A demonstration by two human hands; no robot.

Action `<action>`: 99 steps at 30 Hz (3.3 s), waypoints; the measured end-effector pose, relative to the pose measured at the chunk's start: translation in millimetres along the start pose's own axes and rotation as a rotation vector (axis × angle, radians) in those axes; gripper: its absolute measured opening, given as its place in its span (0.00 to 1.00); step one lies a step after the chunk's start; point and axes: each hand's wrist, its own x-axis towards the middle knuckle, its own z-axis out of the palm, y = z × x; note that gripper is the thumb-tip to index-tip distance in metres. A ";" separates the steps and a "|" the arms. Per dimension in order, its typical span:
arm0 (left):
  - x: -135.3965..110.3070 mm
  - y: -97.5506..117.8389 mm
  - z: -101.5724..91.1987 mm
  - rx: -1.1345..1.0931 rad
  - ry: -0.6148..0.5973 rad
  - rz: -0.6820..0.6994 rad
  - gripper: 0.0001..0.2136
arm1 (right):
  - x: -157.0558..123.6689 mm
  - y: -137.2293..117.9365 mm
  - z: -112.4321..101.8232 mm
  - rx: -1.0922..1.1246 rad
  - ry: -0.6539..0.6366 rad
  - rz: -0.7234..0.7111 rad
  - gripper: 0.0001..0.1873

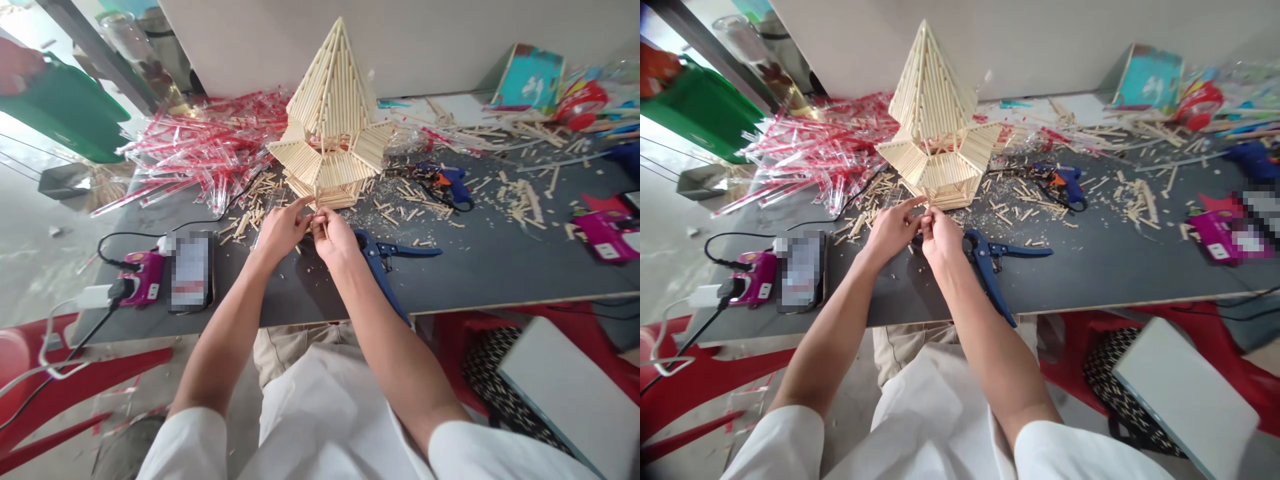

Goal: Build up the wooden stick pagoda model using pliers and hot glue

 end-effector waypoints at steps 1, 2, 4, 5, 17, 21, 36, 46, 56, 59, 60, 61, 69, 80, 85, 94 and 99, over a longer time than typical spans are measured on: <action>0.0 0.0 -0.2 0.002 -0.004 0.000 0.24 | 0.1 -0.2 -0.2 -0.002 0.001 -0.001 0.20; 0.0 0.0 -0.2 0.003 -0.008 0.001 0.24 | 0.2 -0.2 -0.3 -0.002 0.001 -0.003 0.20; 0.0 0.0 -0.2 0.006 -0.017 0.005 0.24 | 0.2 -0.2 0.2 -0.002 0.002 -0.006 0.20; -0.1 0.0 -0.1 0.010 -0.021 0.007 0.24 | -0.2 -0.2 0.6 -0.002 0.003 -0.007 0.20; -6.2 10.4 -10.1 -0.320 0.082 0.054 0.17 | -60.8 -28.6 -52.5 -0.131 -0.333 -0.208 0.22; -10.2 21.1 -10.4 -0.660 -0.149 0.091 0.26 | -75.5 -61.5 -78.0 -0.511 -0.511 -0.509 0.26; -10.4 37.0 -13.9 -1.007 -0.726 -0.097 0.13 | -11.1 -125.8 -74.0 -1.576 -1.007 -0.855 0.19; -5.3 35.2 -4.5 -1.023 -0.877 -0.054 0.11 | -7.4 -125.2 -84.6 -1.644 -1.199 -1.072 0.19; -3.0 37.2 -0.8 -1.057 -1.049 -0.089 0.14 | -0.7 -119.7 -91.2 -1.668 -1.443 -1.637 0.12; -5.7 35.8 3.2 -1.065 -1.072 -0.091 0.16 | 1.1 -118.5 -94.1 -1.705 -1.445 -1.696 0.11; -7.0 35.1 4.4 -1.069 -1.066 -0.092 0.15 | 1.0 -118.3 -94.6 -1.709 -1.450 -1.703 0.11; -8.4 34.6 5.5 -1.070 -1.058 -0.090 0.14 | 0.6 -118.3 -95.1 -1.716 -1.457 -1.699 0.12; -16.3 37.9 9.1 -1.002 -0.974 -0.092 0.12 | -1.5 -121.6 -99.6 -1.880 -1.367 -1.342 0.14; -15.4 40.8 12.9 -1.049 -0.972 -0.276 0.09 | -8.0 -115.7 -100.3 -1.897 -1.372 -1.521 0.16; -15.5 41.4 6.4 -0.997 -0.892 -0.171 0.13 | -5.8 -117.5 -99.4 -1.843 -1.357 -1.522 0.14; -23.0 44.4 -6.3 -0.309 -0.438 0.319 0.13 | -2.5 -133.6 -98.1 -1.656 -1.188 -1.409 0.12; -26.5 42.3 3.2 -0.022 -0.235 0.447 0.11 | -3.2 -138.5 -97.7 -1.747 -1.168 -1.376 0.09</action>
